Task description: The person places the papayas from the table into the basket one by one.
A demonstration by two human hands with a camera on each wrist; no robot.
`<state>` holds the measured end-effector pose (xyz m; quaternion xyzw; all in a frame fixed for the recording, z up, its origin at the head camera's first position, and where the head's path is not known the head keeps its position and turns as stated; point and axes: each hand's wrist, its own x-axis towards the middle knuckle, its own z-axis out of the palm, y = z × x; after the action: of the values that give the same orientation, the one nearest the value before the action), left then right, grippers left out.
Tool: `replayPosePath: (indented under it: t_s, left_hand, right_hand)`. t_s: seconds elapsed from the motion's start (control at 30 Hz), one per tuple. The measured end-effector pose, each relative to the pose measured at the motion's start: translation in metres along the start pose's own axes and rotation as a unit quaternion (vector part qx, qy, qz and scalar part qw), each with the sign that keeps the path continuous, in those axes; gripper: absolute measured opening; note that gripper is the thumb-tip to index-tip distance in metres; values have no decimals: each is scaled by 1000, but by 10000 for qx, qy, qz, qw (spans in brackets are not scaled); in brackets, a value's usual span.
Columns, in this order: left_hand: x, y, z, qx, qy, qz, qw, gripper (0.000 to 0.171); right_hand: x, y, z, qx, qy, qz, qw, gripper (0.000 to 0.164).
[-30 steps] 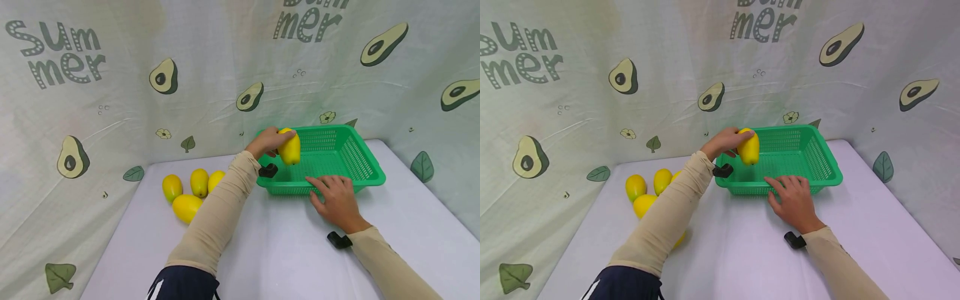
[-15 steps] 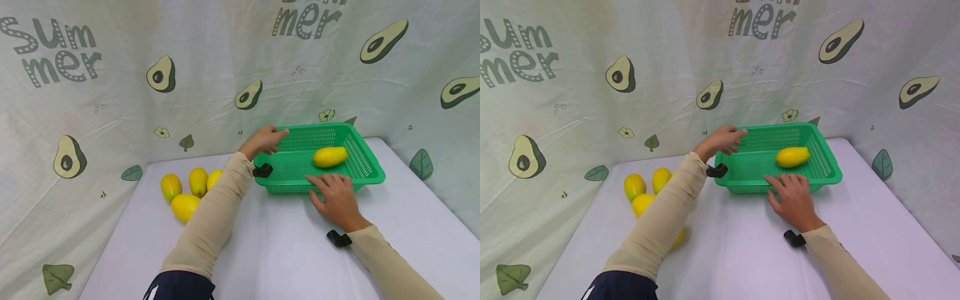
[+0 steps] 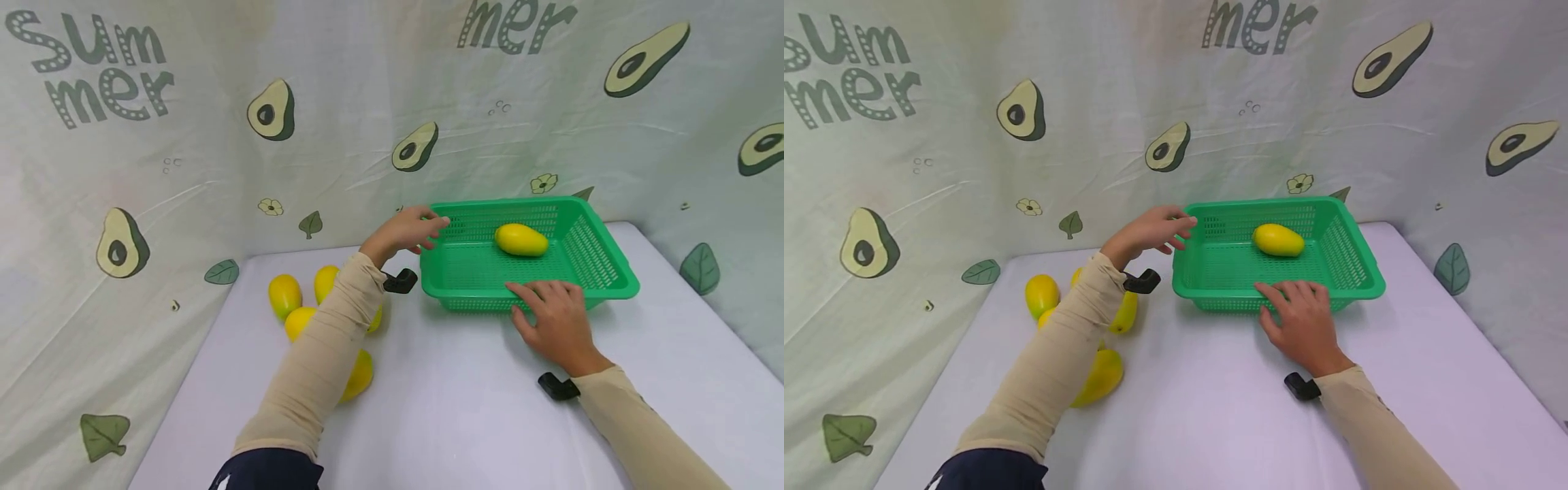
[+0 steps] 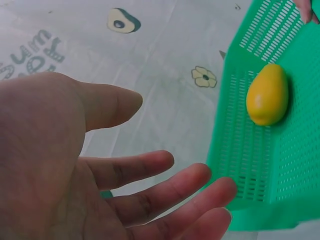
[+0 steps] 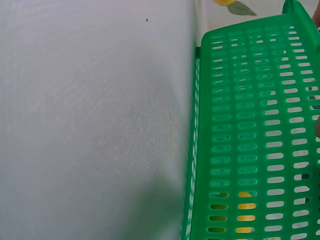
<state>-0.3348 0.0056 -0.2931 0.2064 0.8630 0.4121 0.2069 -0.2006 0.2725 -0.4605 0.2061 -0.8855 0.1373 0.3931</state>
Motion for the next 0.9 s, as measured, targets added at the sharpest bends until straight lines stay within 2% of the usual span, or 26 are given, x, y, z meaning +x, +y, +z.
replayPosePath:
  t_s: [0.27,0.53,0.67,0.9]
  left_hand:
    - [-19,-14,-14,64,45,48,10000,50]
    - [-31,-26,-21,144,97,38,9998,49]
    - [-40,-27,-24,227,60,-35,9997,49]
    - [-53,-30,-33,476,2,-175,9987,46]
  right_hand:
    - [2,0,3,57,222,-104,9997,40]
    - [1,-1,-1,0,127,-79,9999,41]
    - [2,-2,-1,66,236,-107,9996,39]
    - [1,-2,-2,28,26,-32,10000,41]
